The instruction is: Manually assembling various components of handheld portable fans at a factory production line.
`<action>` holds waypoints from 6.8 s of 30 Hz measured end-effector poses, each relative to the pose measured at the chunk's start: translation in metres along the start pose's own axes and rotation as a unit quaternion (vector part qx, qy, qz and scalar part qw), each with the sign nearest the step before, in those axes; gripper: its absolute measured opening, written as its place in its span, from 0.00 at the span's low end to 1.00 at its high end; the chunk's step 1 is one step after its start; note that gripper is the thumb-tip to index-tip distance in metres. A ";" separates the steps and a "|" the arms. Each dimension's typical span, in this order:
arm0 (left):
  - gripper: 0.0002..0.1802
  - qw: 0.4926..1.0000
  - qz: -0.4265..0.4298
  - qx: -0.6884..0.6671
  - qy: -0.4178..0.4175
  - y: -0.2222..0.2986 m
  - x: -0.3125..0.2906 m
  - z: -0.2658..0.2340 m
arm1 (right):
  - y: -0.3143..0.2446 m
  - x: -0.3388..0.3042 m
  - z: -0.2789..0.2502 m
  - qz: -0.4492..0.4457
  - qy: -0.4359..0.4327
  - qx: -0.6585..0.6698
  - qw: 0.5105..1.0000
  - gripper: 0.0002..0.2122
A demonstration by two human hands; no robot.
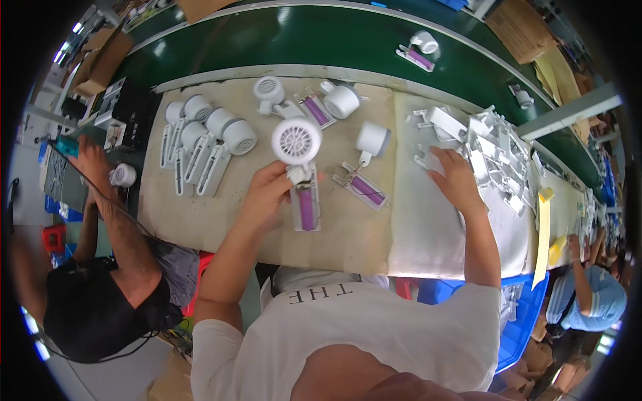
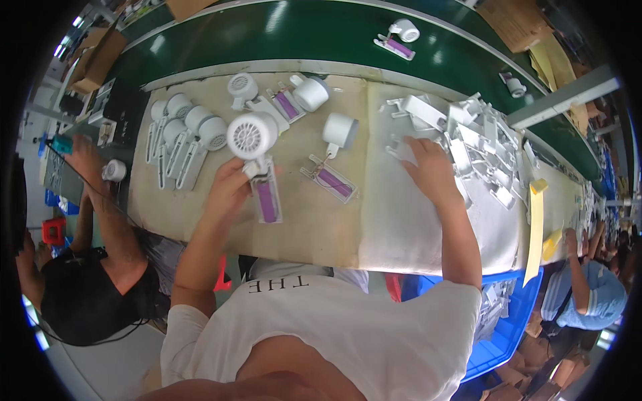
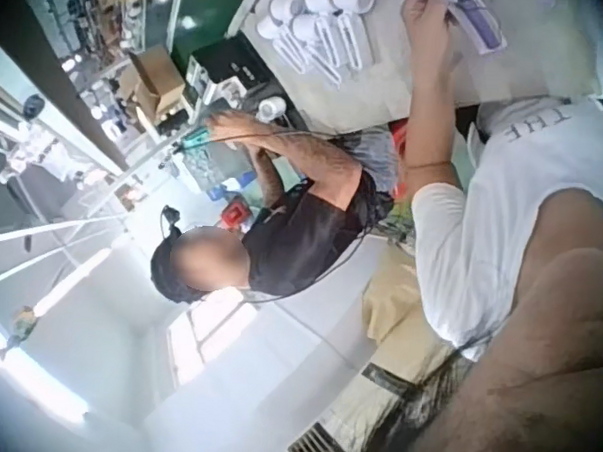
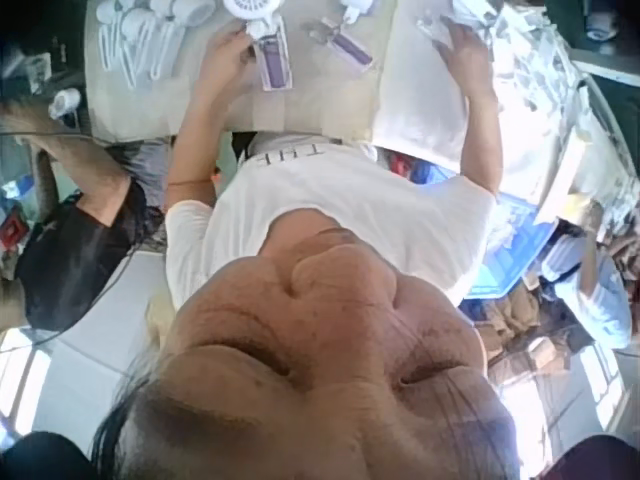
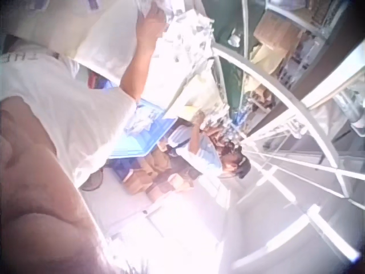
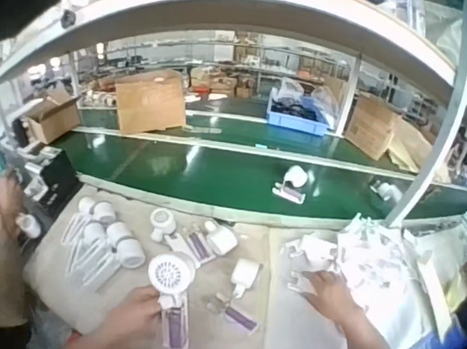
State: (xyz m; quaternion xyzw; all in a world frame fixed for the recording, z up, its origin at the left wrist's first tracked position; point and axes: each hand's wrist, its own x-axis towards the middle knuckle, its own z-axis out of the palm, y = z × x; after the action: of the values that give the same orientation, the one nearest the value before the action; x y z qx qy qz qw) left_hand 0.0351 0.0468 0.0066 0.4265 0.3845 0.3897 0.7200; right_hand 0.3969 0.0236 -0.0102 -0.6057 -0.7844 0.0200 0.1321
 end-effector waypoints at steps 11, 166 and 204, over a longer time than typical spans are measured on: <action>0.16 0.961 0.159 -0.211 0.082 -0.022 0.017 0.026 | -0.109 0.030 -0.008 -0.040 0.033 0.411 0.910 0.25; 0.16 0.935 0.235 -0.250 0.087 -0.013 -0.001 0.032 | -0.174 0.033 -0.022 -0.207 0.206 0.103 0.951 0.27; 0.22 0.876 0.400 -0.214 0.163 0.009 -0.011 0.028 | -0.193 0.068 -0.039 -0.260 0.274 0.110 0.919 0.30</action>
State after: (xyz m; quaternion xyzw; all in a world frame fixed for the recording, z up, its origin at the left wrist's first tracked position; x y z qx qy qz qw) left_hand 0.0536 0.0315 0.0271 0.3104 0.2002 0.7809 0.5037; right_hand 0.2073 0.0327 0.0770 -0.3440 -0.8401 -0.0954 0.4083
